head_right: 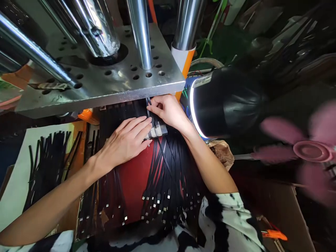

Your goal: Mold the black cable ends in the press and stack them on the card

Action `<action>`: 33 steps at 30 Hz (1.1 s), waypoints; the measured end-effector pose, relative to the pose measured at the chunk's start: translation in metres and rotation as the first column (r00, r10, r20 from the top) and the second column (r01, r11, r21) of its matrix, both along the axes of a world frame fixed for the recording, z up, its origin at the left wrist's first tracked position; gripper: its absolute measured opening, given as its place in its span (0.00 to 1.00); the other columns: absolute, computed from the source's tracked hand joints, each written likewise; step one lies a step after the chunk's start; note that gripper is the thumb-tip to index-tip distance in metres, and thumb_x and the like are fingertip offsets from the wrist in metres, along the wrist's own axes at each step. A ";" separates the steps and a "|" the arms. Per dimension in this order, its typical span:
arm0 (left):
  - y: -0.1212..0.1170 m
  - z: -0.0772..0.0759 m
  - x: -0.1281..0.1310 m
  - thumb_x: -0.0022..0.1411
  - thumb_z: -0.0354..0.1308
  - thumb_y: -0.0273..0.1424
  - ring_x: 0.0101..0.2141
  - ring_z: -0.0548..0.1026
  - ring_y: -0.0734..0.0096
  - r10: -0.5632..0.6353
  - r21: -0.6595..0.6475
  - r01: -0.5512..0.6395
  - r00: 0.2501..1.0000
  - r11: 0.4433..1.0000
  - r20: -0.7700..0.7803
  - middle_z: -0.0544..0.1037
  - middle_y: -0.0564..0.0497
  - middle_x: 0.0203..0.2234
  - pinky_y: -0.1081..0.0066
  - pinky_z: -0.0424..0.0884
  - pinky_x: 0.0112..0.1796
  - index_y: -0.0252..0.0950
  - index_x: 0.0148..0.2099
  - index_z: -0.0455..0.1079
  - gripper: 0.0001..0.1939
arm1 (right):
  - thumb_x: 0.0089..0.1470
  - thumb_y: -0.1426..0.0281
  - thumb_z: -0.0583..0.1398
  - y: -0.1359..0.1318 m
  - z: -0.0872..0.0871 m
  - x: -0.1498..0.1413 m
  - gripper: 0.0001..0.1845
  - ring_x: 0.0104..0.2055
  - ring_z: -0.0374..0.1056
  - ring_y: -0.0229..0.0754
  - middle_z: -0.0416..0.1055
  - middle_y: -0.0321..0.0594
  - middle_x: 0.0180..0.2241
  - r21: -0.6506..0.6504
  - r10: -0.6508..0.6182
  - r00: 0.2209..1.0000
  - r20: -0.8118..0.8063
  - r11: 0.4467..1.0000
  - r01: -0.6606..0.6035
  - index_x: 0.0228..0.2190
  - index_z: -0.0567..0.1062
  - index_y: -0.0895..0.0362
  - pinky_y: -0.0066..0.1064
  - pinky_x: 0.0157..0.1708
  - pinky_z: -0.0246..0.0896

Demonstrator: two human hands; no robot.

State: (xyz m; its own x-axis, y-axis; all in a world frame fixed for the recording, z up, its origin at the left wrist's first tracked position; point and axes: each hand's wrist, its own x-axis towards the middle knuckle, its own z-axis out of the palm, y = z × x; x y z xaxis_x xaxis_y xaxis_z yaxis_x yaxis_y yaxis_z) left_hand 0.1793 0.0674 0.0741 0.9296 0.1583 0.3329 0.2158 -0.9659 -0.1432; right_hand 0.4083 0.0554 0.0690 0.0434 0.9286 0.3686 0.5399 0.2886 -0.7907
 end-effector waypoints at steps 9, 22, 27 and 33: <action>-0.022 -0.007 0.006 0.77 0.55 0.44 0.68 0.70 0.40 0.150 -0.096 -0.144 0.988 0.985 0.048 0.73 0.28 0.67 0.42 0.65 0.69 0.27 0.68 0.71 0.30 | 0.58 0.58 0.65 -0.002 -0.009 0.000 0.18 0.29 0.61 0.36 0.79 0.40 0.33 0.019 -0.022 0.995 -0.093 1.000 0.024 0.24 0.72 0.56 0.29 0.32 0.57; -0.046 -0.015 0.028 0.76 0.55 0.41 0.71 0.65 0.32 0.336 -0.084 -0.335 0.942 0.939 -0.003 0.65 0.22 0.71 0.37 0.62 0.68 0.22 0.72 0.65 0.33 | 0.70 0.75 0.52 -0.072 0.001 -0.014 0.23 0.44 0.73 0.48 0.75 0.49 0.43 0.025 -0.170 0.858 0.485 0.983 0.181 0.54 0.84 0.55 0.36 0.43 0.69; -0.010 0.005 0.040 0.78 0.44 0.37 0.71 0.66 0.38 0.360 -0.165 -0.356 0.933 0.920 -0.009 0.67 0.24 0.70 0.40 0.61 0.68 0.18 0.72 0.64 0.31 | 0.71 0.75 0.51 -0.046 0.008 -0.022 0.30 0.49 0.75 0.55 0.75 0.55 0.52 -0.061 -0.189 0.633 0.750 0.934 0.352 0.69 0.73 0.52 0.38 0.43 0.68; 0.046 0.015 0.063 0.76 0.45 0.31 0.53 0.81 0.36 0.374 -0.257 -0.361 0.927 0.896 0.000 0.83 0.24 0.50 0.42 0.72 0.57 0.20 0.56 0.75 0.23 | 0.73 0.75 0.47 0.023 0.025 -0.018 0.27 0.57 0.72 0.58 0.78 0.58 0.56 -0.101 -0.170 0.714 0.679 0.942 0.320 0.64 0.75 0.60 0.48 0.57 0.66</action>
